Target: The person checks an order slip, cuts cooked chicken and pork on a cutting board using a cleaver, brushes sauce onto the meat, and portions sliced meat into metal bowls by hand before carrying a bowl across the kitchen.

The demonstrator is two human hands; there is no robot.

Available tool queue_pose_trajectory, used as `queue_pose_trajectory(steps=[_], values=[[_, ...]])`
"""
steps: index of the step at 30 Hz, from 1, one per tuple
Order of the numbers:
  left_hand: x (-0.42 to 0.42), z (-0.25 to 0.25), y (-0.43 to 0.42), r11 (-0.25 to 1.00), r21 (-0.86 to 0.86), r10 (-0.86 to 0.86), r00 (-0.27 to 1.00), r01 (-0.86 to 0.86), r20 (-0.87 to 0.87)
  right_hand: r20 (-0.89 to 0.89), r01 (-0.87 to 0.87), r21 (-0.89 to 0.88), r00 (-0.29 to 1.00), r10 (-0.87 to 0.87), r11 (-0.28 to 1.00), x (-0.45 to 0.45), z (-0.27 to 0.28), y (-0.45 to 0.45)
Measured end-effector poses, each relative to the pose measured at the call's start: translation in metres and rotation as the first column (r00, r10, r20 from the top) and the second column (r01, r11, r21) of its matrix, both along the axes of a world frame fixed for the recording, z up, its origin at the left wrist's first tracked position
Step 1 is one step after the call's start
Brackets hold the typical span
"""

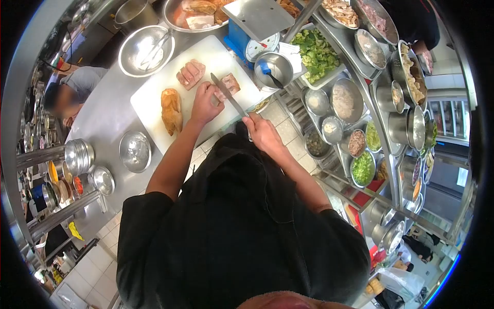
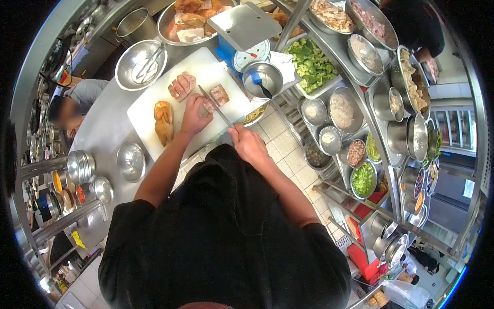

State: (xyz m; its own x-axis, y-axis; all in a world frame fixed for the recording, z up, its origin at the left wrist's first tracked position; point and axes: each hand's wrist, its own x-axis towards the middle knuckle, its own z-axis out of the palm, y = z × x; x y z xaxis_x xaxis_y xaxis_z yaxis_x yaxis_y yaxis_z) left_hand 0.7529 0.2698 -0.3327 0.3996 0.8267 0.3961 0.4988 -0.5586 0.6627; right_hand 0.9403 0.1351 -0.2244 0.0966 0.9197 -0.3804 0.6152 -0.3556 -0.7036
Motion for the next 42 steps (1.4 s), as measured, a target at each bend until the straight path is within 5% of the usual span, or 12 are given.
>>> queue_pose_trajectory(steps=[42], values=[[0.005,-0.007,0.002,0.999,0.028,0.022,0.995,-0.025,0.102,0.113,-0.079,-0.002,0.99,0.079,0.997,-0.03,-0.018,0.046]])
